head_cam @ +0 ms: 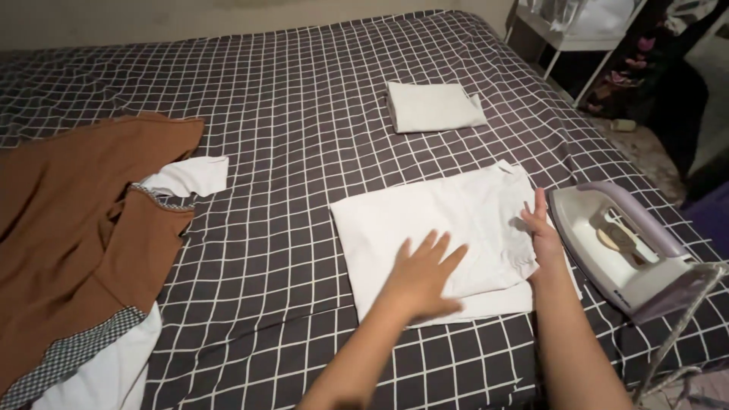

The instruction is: The person irons a white shirt on a bed, folds it neatly, and places it aside. Then the person irons a brown shirt and begins folding it. The actions are performed by hand using a handheld iron on a checkered bedsheet.

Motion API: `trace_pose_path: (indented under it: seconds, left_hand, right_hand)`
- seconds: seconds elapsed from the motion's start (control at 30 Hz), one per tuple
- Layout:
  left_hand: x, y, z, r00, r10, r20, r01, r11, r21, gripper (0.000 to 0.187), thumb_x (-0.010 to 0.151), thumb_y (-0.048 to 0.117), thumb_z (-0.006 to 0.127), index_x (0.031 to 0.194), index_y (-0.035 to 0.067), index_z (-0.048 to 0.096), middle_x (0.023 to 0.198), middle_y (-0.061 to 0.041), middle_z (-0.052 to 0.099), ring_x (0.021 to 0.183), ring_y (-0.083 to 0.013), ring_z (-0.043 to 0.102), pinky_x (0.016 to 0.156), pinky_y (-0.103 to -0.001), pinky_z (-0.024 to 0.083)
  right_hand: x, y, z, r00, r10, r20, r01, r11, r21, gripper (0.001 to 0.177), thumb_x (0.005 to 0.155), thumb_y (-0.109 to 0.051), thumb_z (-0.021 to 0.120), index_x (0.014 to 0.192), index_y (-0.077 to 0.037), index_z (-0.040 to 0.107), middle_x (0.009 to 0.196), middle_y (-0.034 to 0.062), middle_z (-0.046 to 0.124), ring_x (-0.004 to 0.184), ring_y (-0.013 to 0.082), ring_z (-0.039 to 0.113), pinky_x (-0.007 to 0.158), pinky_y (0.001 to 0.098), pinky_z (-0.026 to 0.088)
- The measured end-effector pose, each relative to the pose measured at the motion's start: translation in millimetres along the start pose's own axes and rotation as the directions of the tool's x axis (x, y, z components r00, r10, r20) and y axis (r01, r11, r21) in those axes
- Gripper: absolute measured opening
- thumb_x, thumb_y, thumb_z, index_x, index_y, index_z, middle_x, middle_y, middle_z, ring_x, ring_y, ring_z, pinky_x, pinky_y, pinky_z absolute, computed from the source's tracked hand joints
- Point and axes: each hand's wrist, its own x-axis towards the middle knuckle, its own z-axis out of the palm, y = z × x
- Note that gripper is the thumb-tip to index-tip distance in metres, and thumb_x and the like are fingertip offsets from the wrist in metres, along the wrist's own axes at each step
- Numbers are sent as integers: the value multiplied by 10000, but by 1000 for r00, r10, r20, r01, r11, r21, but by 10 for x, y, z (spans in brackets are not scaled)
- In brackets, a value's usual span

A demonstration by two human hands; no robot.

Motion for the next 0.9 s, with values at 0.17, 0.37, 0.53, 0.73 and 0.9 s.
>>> trace_pose_path:
  seconds: [0.17,0.37,0.53,0.73,0.9]
  left_hand:
    - [-142,-430,560,998,61,-20,-61,997,39,848,841,406,611,1599,173,310,1681,-156,236,1564,-348,132,1215,-608,83]
    - [-162,-551,694,975,164,-151,-177,981,-76,847,721,148,602,1542,119,396,1646,-135,308,1540,-326,177,1203,-574,84]
    - [-164,-514,627,981,178,-77,-186,976,-111,855,689,10,509,1534,36,379,1641,-179,296,1543,-346,152,1198,-594,29]
    - [-215,-493,610,951,274,-140,-297,937,-183,794,736,-18,428,1527,-16,356,1606,-240,342,1536,-357,205,1204,-590,46]
    - [-274,-446,532,871,357,-336,-409,908,-96,673,733,-59,510,1406,-42,533,1501,-262,512,1453,-382,410,1176,-619,213]
  right_hand:
    - [-144,-179,267,999,-23,30,29,967,-252,843,884,-95,484,1613,-388,180,1597,123,281,1384,309,391,1123,425,317]
    - [140,-446,349,995,82,-64,-100,921,-377,738,904,-332,460,1605,-355,232,1638,62,237,1270,240,275,1007,400,259]
    - [416,-514,492,928,242,-284,-353,815,-460,741,888,-580,510,1524,-203,462,1413,254,540,1212,370,579,935,485,496]
    - [572,-370,323,963,-173,-205,7,780,-626,375,845,-26,682,1194,-138,604,934,41,628,680,135,512,582,271,402]
    - [585,-384,290,977,-145,-156,45,856,-516,582,846,59,682,1337,-198,505,809,41,600,684,127,537,589,270,426]
